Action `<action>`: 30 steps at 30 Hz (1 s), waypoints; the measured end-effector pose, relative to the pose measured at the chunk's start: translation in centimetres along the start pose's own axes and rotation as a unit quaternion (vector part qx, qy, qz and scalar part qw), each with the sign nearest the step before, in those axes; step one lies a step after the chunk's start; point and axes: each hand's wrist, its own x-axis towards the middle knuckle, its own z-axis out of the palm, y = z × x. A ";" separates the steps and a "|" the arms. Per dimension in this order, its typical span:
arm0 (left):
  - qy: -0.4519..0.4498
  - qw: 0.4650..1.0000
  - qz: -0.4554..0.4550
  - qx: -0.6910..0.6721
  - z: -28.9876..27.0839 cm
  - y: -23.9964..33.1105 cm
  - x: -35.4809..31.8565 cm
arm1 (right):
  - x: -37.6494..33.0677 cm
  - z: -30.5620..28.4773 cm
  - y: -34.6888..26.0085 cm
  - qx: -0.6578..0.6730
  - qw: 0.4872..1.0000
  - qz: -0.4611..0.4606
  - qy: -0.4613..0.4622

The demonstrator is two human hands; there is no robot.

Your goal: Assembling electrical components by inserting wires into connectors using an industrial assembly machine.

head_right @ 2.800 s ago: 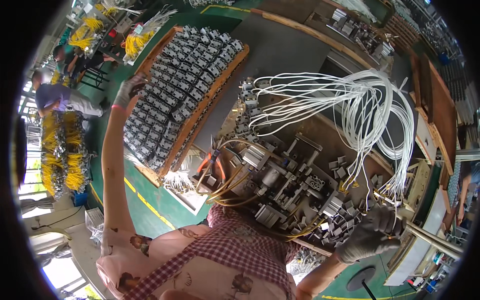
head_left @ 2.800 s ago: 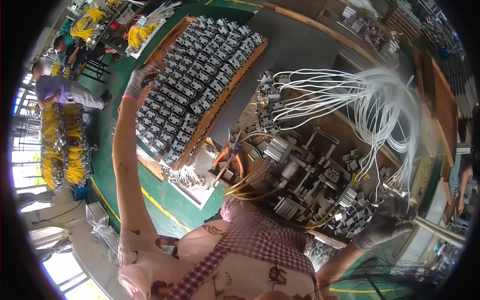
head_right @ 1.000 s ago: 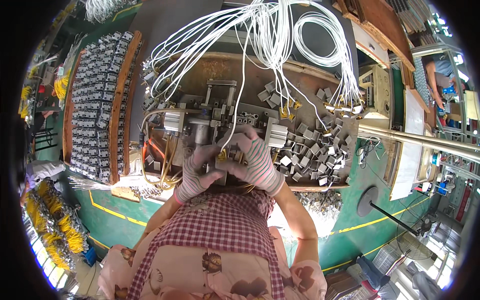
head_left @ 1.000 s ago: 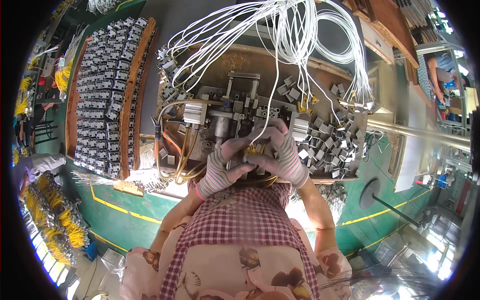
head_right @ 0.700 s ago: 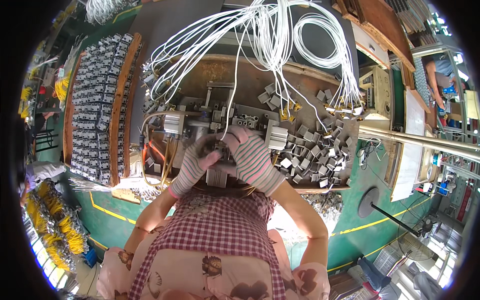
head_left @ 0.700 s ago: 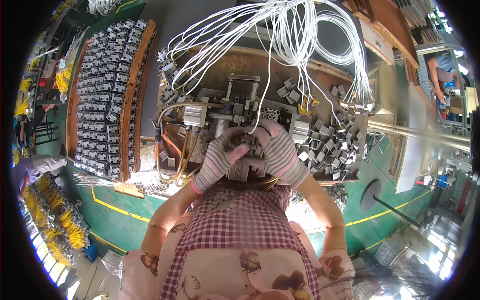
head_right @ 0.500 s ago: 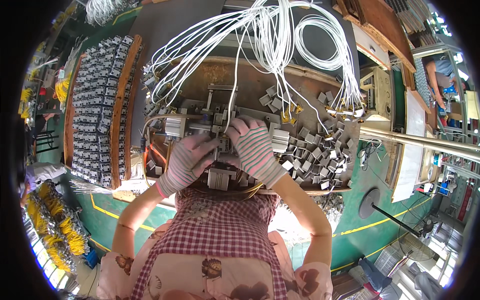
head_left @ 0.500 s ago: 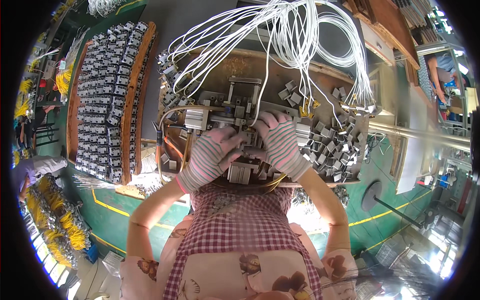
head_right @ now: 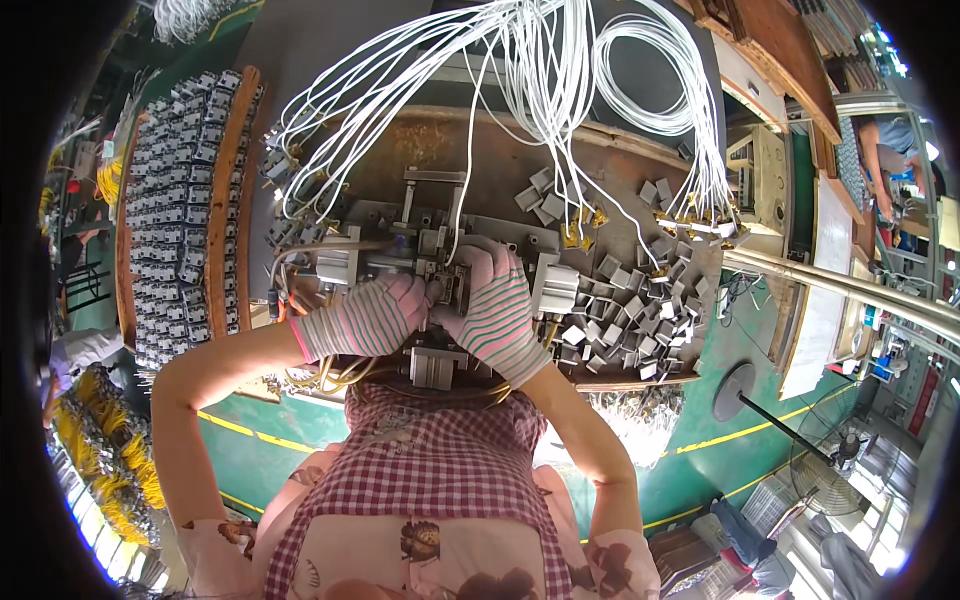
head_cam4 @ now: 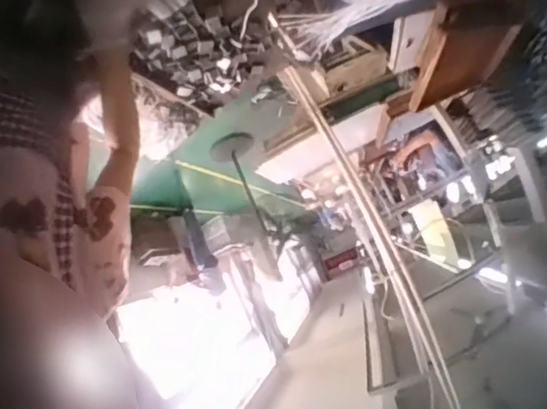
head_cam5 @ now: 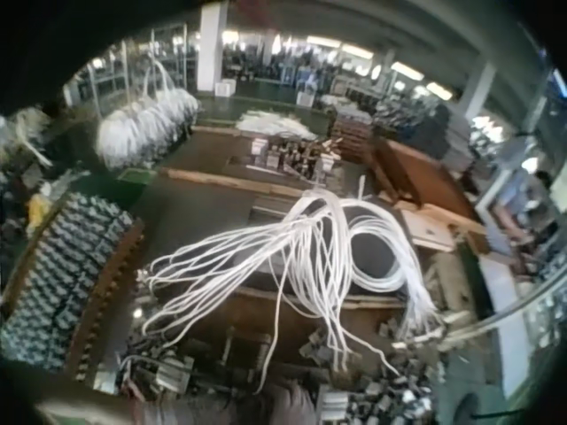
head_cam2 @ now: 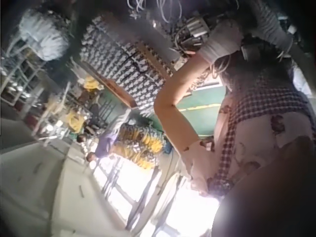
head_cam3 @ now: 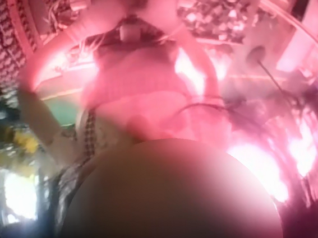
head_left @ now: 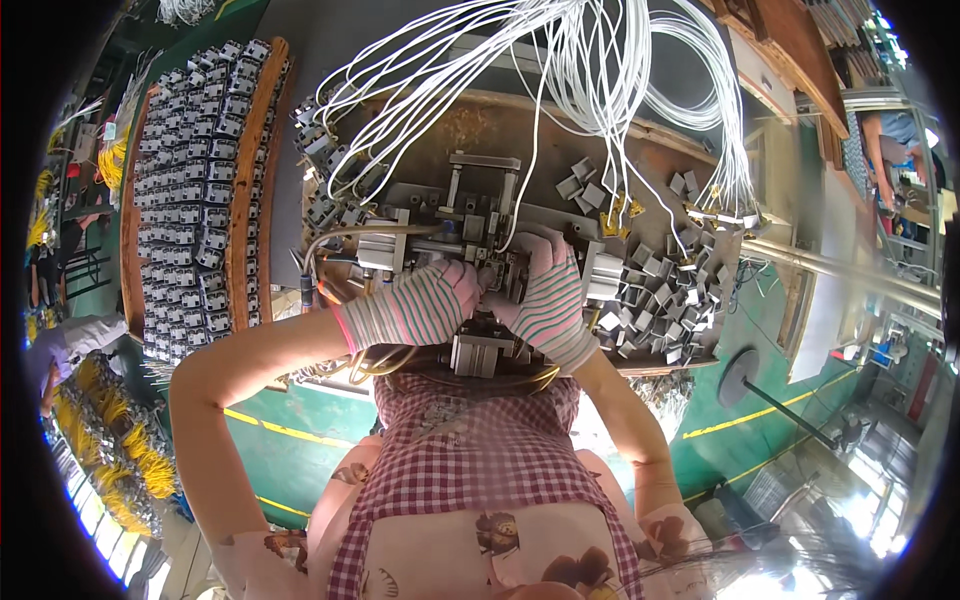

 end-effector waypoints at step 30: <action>0.210 0.875 -0.419 -0.120 -14.5 -8.2 -8.7 | -5.7 -12.7 1.7 -0.259 0.966 0.024 -0.009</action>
